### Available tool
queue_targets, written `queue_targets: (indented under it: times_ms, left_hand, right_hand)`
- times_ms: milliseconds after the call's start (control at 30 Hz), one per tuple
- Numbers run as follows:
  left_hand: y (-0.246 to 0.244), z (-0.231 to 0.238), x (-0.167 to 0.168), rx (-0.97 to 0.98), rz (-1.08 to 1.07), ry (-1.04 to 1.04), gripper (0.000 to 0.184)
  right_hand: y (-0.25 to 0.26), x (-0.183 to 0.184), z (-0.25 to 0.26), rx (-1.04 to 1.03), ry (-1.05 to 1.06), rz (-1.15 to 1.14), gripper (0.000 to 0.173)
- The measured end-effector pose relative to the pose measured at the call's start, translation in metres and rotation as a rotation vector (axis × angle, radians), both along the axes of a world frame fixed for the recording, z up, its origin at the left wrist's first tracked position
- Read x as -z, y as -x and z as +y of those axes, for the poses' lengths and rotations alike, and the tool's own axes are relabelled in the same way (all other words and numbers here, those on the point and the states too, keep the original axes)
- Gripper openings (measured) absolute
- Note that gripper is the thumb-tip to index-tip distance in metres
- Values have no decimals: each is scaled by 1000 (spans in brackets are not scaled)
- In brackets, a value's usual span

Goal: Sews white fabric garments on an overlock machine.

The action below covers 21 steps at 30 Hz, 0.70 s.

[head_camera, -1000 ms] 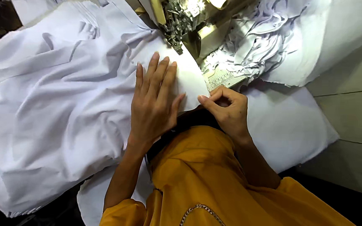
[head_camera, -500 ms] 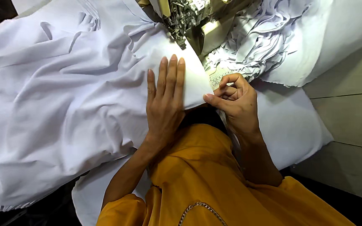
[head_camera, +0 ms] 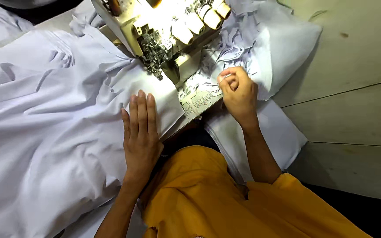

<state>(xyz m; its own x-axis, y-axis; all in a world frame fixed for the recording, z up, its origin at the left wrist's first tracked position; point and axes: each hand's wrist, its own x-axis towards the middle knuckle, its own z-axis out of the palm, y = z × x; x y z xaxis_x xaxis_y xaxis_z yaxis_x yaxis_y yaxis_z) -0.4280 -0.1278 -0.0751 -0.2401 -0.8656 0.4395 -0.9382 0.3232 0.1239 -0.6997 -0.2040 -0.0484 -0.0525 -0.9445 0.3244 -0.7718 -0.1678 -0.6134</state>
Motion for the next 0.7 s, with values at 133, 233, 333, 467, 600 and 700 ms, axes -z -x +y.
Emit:
queue_targets:
  times_ms: [133, 233, 333, 467, 600, 700]
  left_hand:
    - [-1, -1, 2, 6, 8, 18, 104]
    - [-2, -2, 3, 11, 14, 23, 106]
    - [-1, -2, 5, 1, 18, 26, 106]
    - [1, -2, 6, 7, 32, 25, 104]
    - [-1, -1, 5, 10, 27, 16, 103]
    - [-1, 1, 2, 8, 12, -6, 108]
  right_hand:
    - [15, -1, -49, 78, 104, 330, 31]
    - [17, -9, -53, 57, 152, 342, 30]
    - [3, -7, -27, 27, 115, 400, 39]
    - [0, 16, -25, 35, 78, 456, 23]
    - [8, -3, -25, 27, -16, 201, 17]
    - [31, -28, -45, 6, -58, 51, 19]
